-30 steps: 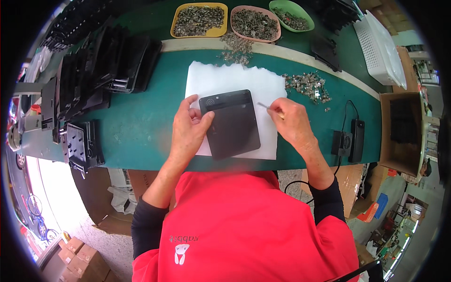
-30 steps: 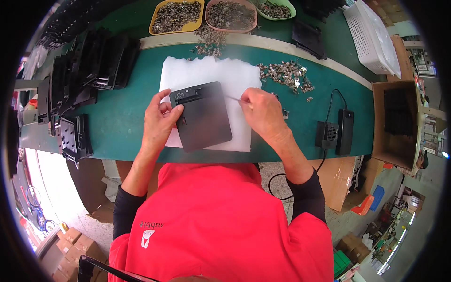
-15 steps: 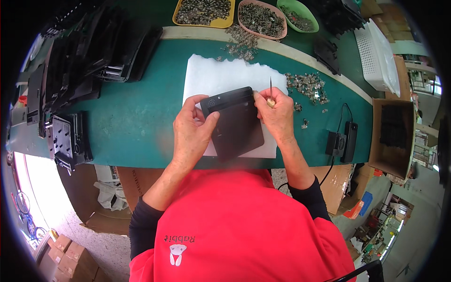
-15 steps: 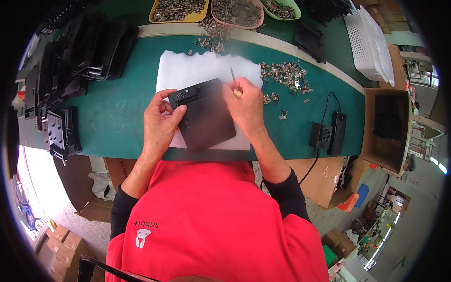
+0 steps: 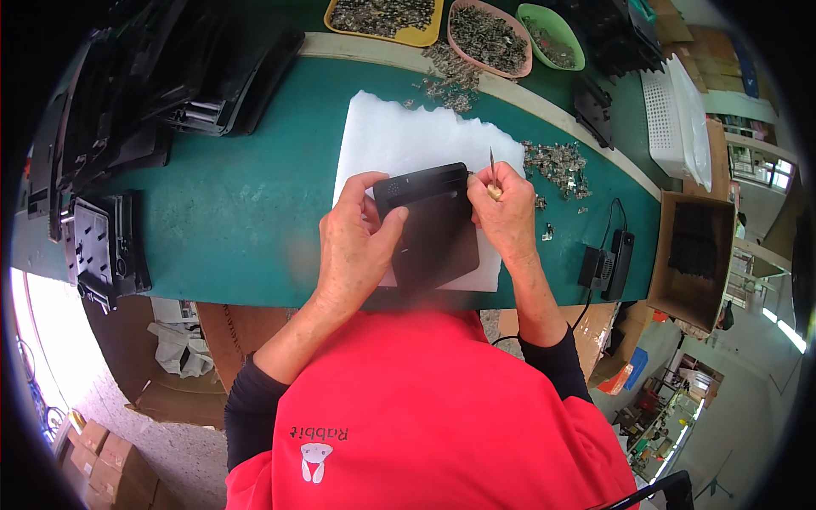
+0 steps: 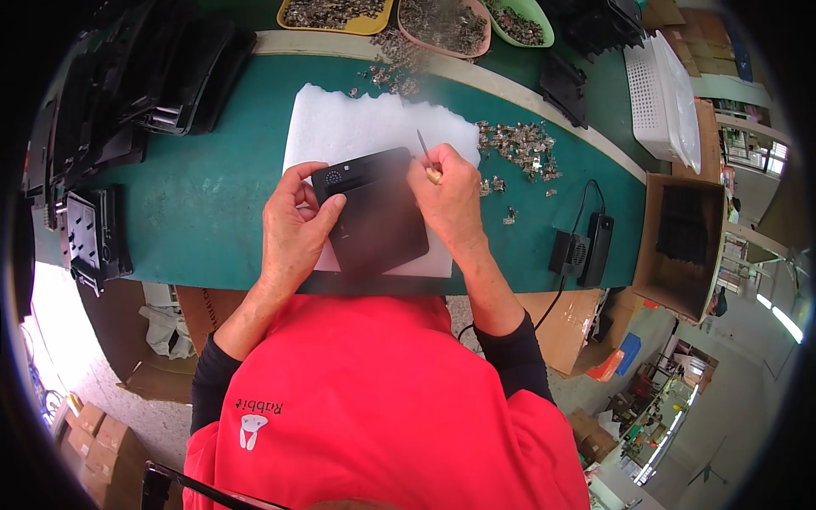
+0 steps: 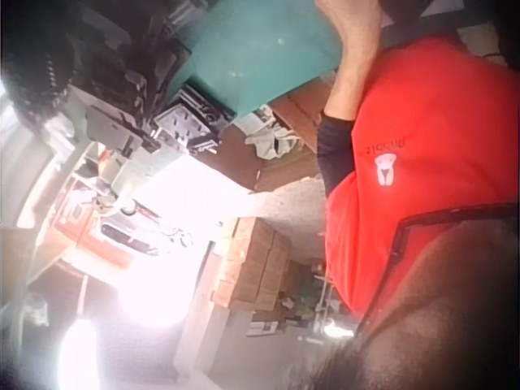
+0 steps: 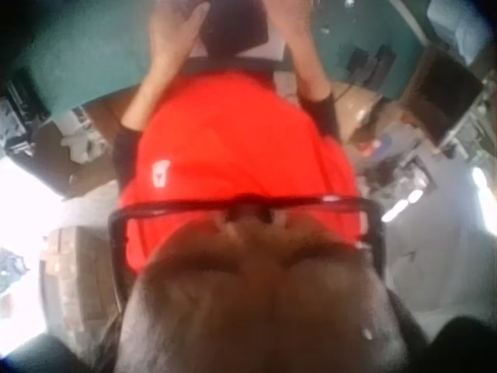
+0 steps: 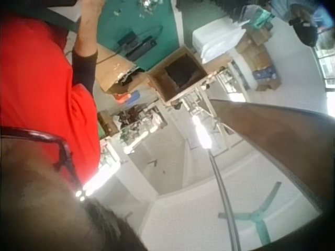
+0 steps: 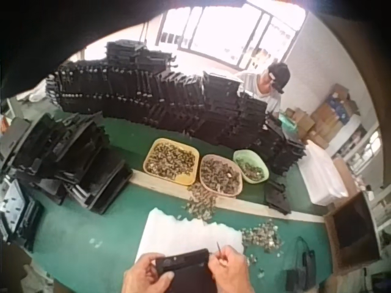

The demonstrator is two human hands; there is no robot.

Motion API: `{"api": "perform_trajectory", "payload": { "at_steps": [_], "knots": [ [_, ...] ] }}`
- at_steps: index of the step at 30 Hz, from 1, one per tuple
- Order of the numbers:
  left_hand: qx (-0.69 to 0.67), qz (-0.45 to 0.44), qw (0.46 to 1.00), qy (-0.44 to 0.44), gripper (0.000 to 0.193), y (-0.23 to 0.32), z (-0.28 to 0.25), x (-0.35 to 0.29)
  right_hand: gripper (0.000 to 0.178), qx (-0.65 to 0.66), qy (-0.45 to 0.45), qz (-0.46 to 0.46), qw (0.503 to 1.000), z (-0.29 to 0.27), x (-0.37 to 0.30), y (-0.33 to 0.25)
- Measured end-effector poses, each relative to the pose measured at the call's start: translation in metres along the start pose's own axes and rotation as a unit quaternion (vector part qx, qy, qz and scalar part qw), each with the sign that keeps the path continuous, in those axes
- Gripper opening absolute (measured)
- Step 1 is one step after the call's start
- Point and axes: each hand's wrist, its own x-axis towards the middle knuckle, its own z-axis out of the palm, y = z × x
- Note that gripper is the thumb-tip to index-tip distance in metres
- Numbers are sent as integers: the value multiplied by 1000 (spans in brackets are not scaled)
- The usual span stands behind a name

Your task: The person assembles a black electronic device by inserting small metal components into slots on its surface using a screwdriver. They repeatedly pick up components from a pile on the table, position them on the device, and secure them with the tool. The person works on multiple units sequentially, moving finished items aside and bringing new ones into the workspace.

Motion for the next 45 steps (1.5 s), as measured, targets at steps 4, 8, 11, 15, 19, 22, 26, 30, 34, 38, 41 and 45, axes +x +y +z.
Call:
{"api": "perform_trajectory", "payload": {
  "at_steps": [4,8,11,15,19,22,26,30,34,38,41,45],
  "knots": [
    [18,8,1000,-5,39,3,-1,-1,18,-83,7,-88,993,1,7,9],
    [31,20,999,-15,39,2,-1,-1,19,-146,22,-127,981,6,4,0],
    [31,30,999,-18,39,-2,-1,1,21,-159,28,-127,979,8,5,-1],
    [26,8,1000,0,39,3,0,0,22,-148,64,-147,976,13,1,4],
    [25,7,1000,-2,39,0,0,0,24,-118,79,-141,980,17,0,13],
    [74,42,996,4,38,0,-1,-1,24,-47,26,-98,994,5,1,10],
    [322,226,918,43,34,14,-11,-1,21,-52,-24,-111,992,-14,2,15],
    [378,311,868,83,25,25,-15,8,14,-53,-4,-106,993,-17,-4,7],
    [176,236,955,-45,22,33,4,5,7,-107,25,-256,960,-14,-10,3],
    [-70,-45,976,-200,18,42,12,13,20,-77,-71,-463,880,-23,-14,-2],
    [-161,-99,951,-245,19,38,7,15,22,-94,-67,-501,858,-25,-13,5],
    [-210,-93,958,-174,16,31,20,8,13,23,-42,-331,942,-13,-25,3]
  ]
}}
